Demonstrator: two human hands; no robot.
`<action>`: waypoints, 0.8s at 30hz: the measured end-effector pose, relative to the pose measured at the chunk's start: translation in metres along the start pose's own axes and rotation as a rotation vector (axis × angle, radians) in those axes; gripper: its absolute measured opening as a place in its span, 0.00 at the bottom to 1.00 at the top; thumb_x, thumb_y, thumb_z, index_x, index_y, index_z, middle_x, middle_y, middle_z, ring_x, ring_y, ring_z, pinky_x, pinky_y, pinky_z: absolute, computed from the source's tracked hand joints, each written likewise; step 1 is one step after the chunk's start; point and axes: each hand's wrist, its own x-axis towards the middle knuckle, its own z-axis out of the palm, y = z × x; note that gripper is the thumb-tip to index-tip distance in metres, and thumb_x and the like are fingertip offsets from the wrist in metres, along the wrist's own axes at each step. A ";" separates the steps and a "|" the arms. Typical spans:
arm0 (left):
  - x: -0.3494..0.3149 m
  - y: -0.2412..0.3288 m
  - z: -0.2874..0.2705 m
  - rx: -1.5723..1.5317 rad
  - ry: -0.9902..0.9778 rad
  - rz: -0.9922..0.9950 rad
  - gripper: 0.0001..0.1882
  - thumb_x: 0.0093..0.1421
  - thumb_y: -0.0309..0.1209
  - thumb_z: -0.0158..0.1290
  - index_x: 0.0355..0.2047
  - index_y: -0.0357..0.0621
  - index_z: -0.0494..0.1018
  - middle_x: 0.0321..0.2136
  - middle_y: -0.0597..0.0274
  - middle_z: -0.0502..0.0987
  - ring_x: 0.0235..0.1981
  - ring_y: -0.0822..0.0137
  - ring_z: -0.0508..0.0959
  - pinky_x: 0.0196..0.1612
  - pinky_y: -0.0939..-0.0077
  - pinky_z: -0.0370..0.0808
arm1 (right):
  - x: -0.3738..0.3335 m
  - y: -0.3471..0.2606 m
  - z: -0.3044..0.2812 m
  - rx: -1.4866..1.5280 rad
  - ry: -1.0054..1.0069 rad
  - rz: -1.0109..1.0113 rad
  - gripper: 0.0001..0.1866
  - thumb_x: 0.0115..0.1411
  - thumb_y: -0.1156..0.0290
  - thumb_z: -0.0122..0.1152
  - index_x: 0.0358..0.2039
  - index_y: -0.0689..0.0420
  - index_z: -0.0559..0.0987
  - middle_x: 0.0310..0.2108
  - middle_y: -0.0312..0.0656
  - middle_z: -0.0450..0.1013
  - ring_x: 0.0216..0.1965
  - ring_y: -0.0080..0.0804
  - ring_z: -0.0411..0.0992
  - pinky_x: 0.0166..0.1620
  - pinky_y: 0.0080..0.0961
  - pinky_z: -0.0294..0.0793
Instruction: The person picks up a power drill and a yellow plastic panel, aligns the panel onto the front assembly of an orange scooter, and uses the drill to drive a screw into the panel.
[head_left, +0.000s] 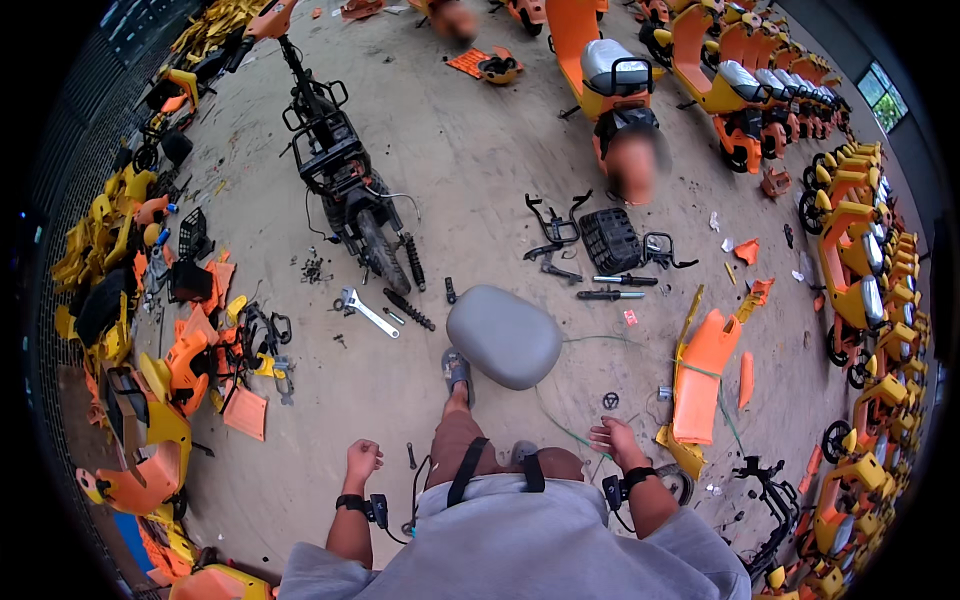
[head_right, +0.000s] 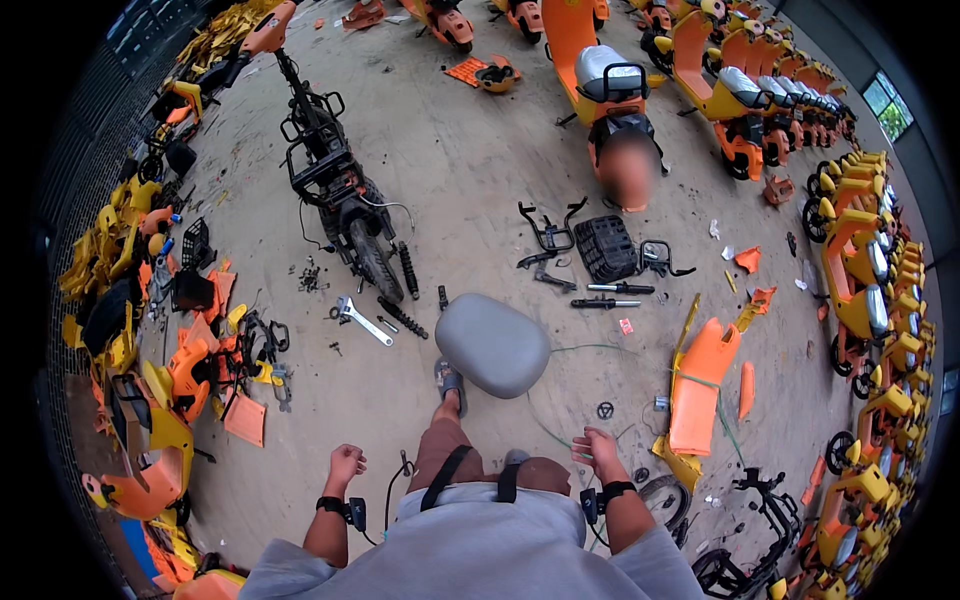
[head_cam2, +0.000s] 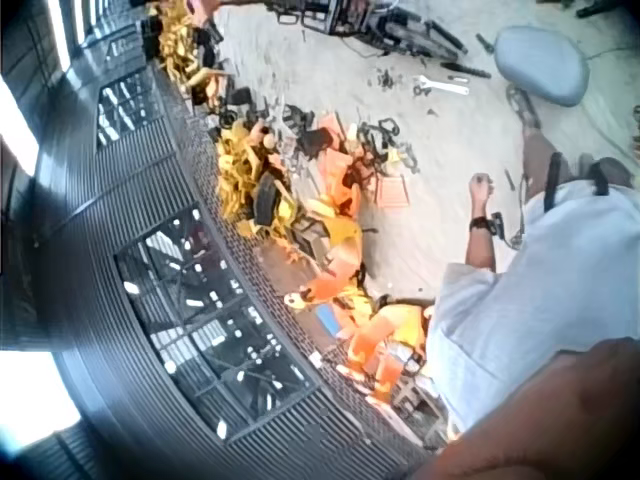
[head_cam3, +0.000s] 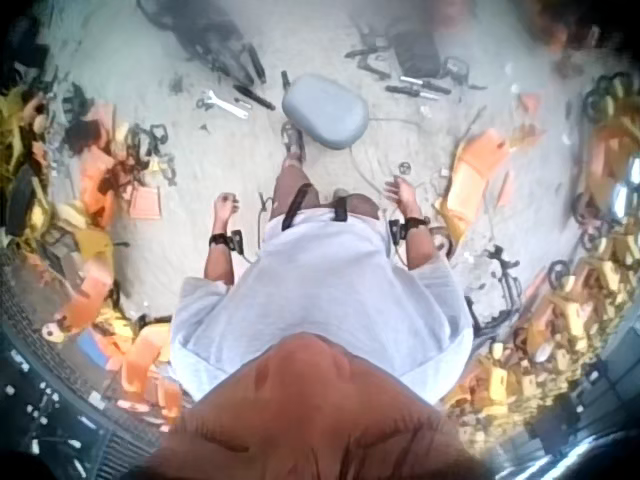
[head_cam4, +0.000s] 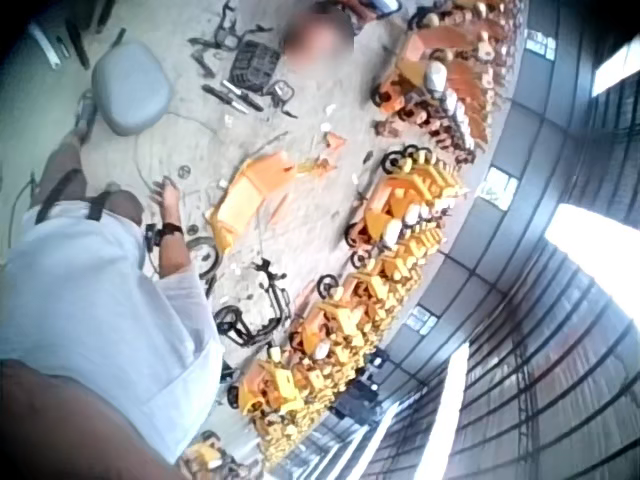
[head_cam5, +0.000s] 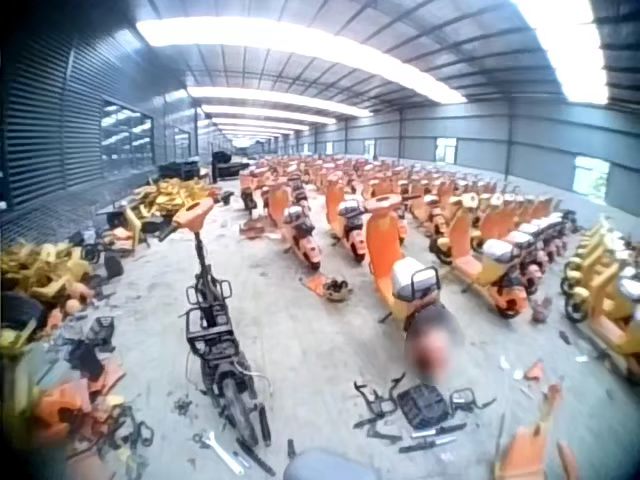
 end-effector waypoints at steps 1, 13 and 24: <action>0.036 0.027 0.003 0.043 -0.051 0.033 0.08 0.62 0.29 0.49 0.35 0.35 0.73 0.25 0.55 0.79 0.18 0.66 0.79 0.19 0.74 0.76 | 0.014 -0.008 0.013 0.022 0.028 0.003 0.24 0.67 0.66 0.48 0.61 0.61 0.65 0.46 0.54 0.75 0.42 0.45 0.77 0.42 0.43 0.82; 0.331 0.171 0.156 0.645 -0.330 0.337 0.15 0.58 0.32 0.52 0.40 0.32 0.75 0.28 0.48 0.82 0.30 0.54 0.83 0.38 0.63 0.79 | 0.146 -0.037 0.159 -0.076 0.289 0.112 0.26 0.65 0.55 0.53 0.59 0.57 0.71 0.49 0.45 0.74 0.50 0.38 0.72 0.48 0.42 0.76; 0.446 0.192 0.299 0.533 -0.321 0.220 0.33 0.69 0.52 0.41 0.54 0.31 0.72 0.47 0.39 0.78 0.51 0.50 0.77 0.56 0.63 0.69 | 0.283 -0.030 0.184 0.306 0.438 0.010 0.41 0.65 0.39 0.49 0.62 0.66 0.67 0.59 0.50 0.69 0.60 0.37 0.66 0.64 0.30 0.59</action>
